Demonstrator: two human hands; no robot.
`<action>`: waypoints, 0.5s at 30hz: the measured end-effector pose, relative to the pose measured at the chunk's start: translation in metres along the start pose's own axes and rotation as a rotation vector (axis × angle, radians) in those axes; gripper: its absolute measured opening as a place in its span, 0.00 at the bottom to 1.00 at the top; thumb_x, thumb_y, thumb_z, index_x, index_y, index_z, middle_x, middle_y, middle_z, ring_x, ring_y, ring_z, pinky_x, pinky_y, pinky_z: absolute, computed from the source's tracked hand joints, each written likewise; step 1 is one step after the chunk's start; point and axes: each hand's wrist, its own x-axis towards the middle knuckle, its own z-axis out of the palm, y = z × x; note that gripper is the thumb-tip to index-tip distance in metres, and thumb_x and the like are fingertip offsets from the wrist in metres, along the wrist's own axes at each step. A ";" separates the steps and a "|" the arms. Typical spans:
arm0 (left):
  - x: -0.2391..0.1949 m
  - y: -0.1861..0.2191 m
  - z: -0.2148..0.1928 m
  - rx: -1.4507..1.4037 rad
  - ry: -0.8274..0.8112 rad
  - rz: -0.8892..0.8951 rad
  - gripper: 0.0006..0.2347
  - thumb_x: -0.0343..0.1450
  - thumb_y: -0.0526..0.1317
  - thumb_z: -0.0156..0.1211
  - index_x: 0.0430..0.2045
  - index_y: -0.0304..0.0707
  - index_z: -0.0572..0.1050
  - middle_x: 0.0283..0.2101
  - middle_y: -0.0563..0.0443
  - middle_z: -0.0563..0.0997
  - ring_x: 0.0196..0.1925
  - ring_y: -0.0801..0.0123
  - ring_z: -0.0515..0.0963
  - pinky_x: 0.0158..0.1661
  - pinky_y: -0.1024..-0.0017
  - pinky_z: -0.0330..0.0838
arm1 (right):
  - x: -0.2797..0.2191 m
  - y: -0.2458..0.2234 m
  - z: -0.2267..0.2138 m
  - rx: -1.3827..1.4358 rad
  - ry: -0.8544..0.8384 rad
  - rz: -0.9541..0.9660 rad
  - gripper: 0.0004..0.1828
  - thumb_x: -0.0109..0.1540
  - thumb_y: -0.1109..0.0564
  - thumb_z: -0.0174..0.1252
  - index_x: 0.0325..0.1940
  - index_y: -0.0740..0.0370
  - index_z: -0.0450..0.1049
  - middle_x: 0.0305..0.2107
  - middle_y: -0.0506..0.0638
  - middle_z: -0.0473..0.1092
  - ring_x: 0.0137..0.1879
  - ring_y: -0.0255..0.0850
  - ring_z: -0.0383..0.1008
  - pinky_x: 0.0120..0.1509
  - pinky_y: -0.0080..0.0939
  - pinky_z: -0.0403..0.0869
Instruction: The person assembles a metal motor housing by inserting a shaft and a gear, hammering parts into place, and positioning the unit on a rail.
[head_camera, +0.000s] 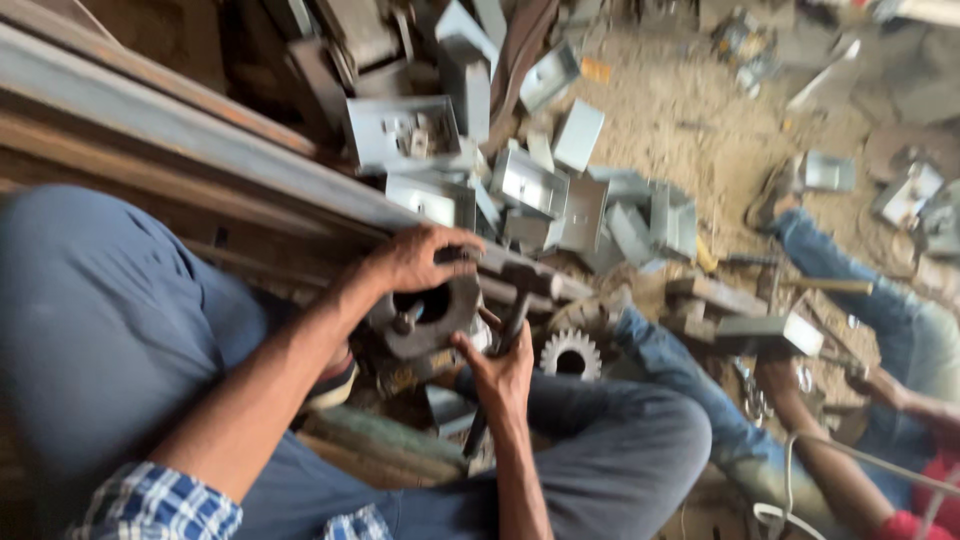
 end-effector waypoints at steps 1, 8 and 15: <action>-0.001 0.003 0.000 0.015 0.019 -0.001 0.18 0.69 0.51 0.67 0.49 0.45 0.79 0.54 0.47 0.83 0.56 0.54 0.81 0.56 0.60 0.73 | 0.000 -0.003 0.002 0.080 0.006 -0.034 0.34 0.49 0.56 0.78 0.51 0.68 0.68 0.50 0.54 0.75 0.50 0.39 0.76 0.50 0.40 0.78; 0.001 0.021 -0.001 0.112 0.002 -0.145 0.20 0.65 0.54 0.69 0.48 0.49 0.78 0.48 0.50 0.85 0.53 0.55 0.82 0.55 0.57 0.73 | 0.008 -0.031 0.002 0.317 -0.148 -0.074 0.46 0.48 0.59 0.75 0.67 0.65 0.60 0.63 0.53 0.67 0.61 0.42 0.74 0.59 0.44 0.76; -0.003 0.025 -0.001 0.097 0.080 -0.104 0.20 0.64 0.51 0.70 0.47 0.49 0.77 0.48 0.49 0.84 0.53 0.53 0.81 0.53 0.55 0.73 | 0.011 0.016 0.009 0.285 -0.246 -0.104 0.37 0.53 0.60 0.71 0.64 0.64 0.66 0.52 0.58 0.75 0.57 0.48 0.78 0.61 0.46 0.76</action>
